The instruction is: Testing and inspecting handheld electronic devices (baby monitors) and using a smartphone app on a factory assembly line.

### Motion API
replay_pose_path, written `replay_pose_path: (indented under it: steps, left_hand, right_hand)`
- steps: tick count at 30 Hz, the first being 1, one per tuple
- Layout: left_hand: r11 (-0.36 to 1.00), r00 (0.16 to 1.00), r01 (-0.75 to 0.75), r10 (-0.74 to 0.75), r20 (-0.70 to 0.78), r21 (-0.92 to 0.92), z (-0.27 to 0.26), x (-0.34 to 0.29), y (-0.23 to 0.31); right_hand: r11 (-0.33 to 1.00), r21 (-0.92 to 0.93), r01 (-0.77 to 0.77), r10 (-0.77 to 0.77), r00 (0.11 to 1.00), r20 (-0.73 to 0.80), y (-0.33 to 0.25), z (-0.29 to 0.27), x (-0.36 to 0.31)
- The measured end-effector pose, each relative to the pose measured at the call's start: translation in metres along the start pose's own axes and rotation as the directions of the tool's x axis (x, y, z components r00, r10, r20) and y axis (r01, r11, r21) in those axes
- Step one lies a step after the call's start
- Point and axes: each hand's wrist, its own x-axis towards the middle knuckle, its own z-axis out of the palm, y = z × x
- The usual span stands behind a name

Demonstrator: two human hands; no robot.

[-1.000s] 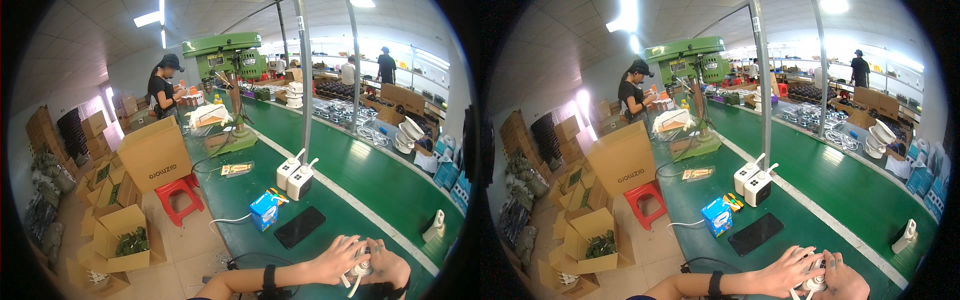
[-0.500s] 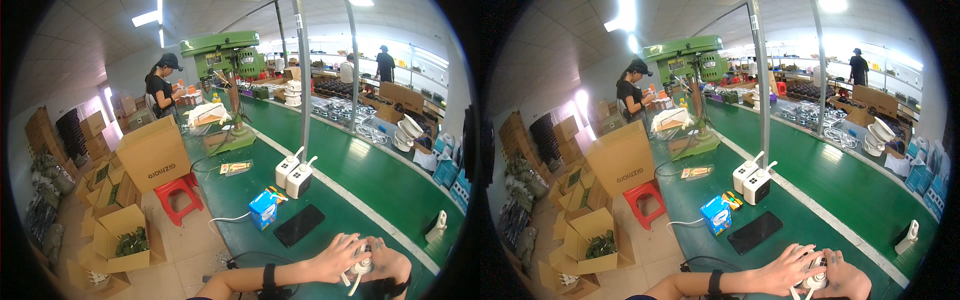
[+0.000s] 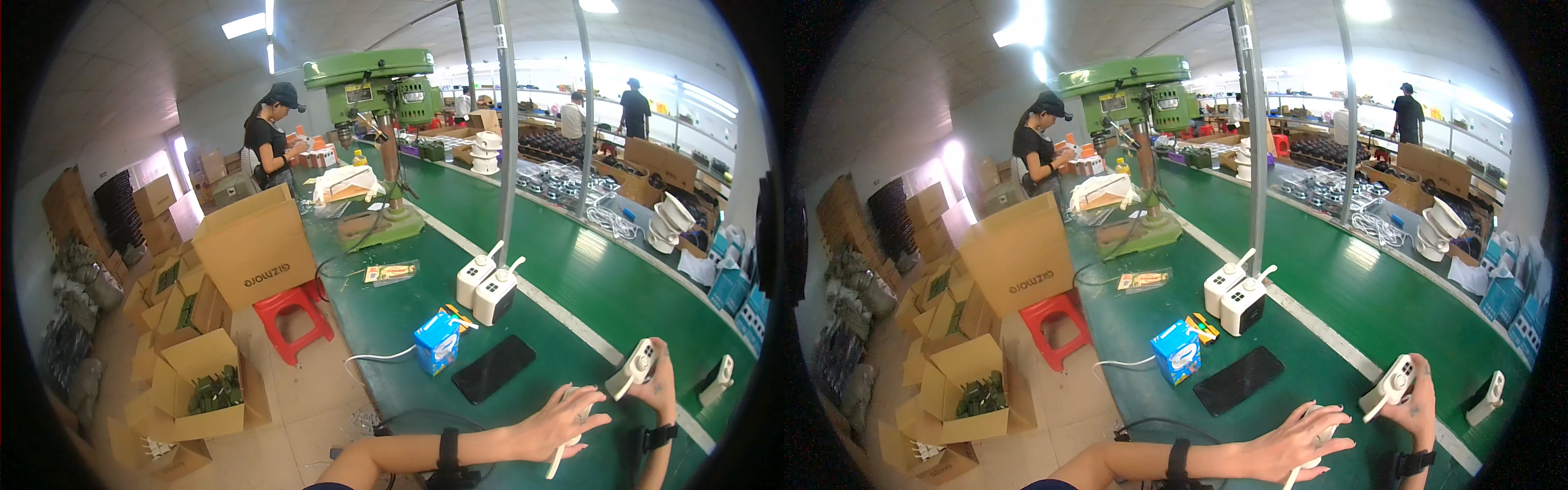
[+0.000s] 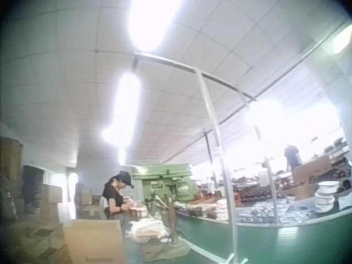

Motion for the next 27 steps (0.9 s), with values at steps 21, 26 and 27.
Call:
replay_pose_path:
  steps: [21, 26, 27]
  left_hand:
    - [0.97, 0.985, 0.171, -0.173, 0.004, -0.172, -0.006, 0.001, -0.023]
    - [0.945, 0.976, 0.218, -0.209, 0.061, -0.244, -0.004, 0.009, -0.019]
    - [0.958, 0.978, 0.207, -0.195, 0.081, -0.2, -0.003, 0.008, -0.022]
  right_hand:
    - [0.999, -0.024, -0.022, 0.031, 0.884, 0.466, 0.018, 0.016, 0.038]
    - [0.938, 0.344, -0.043, -0.264, 0.555, 0.789, -0.065, -0.014, 0.002]
    - [0.926, 0.33, 0.182, -0.373, 0.566, 0.735, -0.064, -0.007, 0.0]
